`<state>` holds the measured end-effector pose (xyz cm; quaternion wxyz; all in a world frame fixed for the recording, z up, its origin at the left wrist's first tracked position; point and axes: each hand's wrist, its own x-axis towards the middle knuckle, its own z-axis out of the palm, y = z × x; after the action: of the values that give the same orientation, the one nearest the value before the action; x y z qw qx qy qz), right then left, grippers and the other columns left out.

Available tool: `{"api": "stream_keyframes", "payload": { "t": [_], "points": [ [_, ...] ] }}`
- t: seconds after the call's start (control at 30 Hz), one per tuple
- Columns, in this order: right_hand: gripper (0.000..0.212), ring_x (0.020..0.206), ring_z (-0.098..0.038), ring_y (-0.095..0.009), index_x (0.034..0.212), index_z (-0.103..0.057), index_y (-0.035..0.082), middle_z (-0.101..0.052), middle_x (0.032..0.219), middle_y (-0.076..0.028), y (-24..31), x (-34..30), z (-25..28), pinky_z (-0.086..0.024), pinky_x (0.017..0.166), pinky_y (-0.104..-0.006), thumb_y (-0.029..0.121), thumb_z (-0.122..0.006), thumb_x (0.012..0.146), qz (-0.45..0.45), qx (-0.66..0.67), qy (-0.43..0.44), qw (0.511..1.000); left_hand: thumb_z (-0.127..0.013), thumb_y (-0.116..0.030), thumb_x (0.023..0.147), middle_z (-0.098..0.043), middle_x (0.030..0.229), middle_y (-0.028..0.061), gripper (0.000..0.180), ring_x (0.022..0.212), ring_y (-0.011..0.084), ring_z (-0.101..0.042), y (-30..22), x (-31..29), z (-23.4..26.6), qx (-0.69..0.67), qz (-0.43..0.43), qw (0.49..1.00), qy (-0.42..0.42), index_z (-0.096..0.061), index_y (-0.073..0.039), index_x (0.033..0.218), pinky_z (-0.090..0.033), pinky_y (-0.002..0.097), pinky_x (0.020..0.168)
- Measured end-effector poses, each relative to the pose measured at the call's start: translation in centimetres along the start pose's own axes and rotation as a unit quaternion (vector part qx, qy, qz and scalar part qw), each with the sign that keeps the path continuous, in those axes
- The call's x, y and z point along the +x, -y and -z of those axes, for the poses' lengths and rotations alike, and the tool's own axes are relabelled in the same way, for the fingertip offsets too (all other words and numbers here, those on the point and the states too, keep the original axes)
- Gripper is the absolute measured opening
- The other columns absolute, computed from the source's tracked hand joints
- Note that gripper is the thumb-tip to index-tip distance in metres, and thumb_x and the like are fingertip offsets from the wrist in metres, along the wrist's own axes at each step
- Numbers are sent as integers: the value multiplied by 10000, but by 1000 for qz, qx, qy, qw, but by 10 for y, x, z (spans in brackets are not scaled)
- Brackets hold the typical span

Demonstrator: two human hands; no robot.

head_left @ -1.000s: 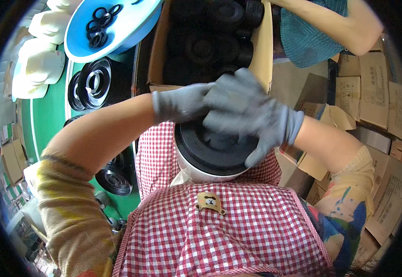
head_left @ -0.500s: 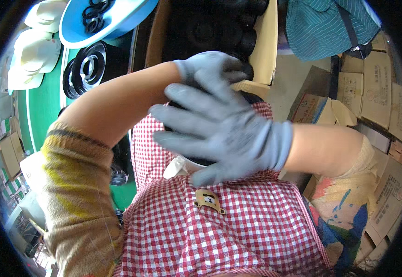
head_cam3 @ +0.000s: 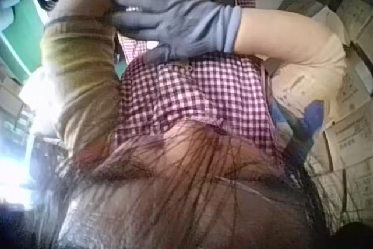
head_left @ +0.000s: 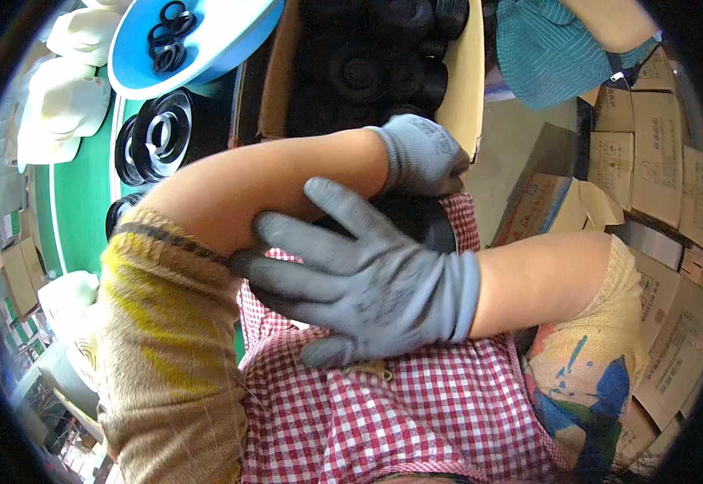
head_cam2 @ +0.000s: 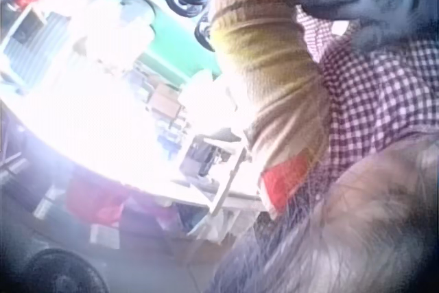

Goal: The person repeatedly picks up white ceramic mugs from a green conveyor belt, places a black lid on each mug, and secures it by pressing down. The person then places the assembled mug into a cardboard box. This process is repeated for multiple mugs.

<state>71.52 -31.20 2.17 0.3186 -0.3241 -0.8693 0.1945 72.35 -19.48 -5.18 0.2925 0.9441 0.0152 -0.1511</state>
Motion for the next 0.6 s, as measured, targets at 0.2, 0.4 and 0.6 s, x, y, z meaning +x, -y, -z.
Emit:
{"api": "stream_keyframes", "payload": {
  "t": [0.2,0.4,0.6],
  "points": [
    [672,1329,-383,-388,1299,-560,100,-457,1409,-155,-87,-59,48,-257,1100,-573,518,-620,777,28,52,109,992,-580,-295,946,-600,1261,137,412,1199,222,-553,34,-73,-29,-514,96,852,-36,-551,-79,1295,-416,383,1041],
    [508,1357,-371,-325,1196,-659,171,-522,1370,-94,-5,-1,-4,-110,1102,-660,525,-560,845,-32,1,64,997,-588,-456,889,-664,920,205,399,828,386,-646,9,-3,-3,-74,-18,996,38,-662,-75,977,-520,438,728],
    [753,1314,-392,-388,1317,-553,161,-491,1380,-142,-96,-70,42,-230,1073,-617,631,-611,731,84,-27,45,995,-644,-303,910,-655,1123,133,392,1075,265,-626,45,-88,-23,-616,122,778,-40,-573,-72,1218,-469,400,961]
  ]
}}
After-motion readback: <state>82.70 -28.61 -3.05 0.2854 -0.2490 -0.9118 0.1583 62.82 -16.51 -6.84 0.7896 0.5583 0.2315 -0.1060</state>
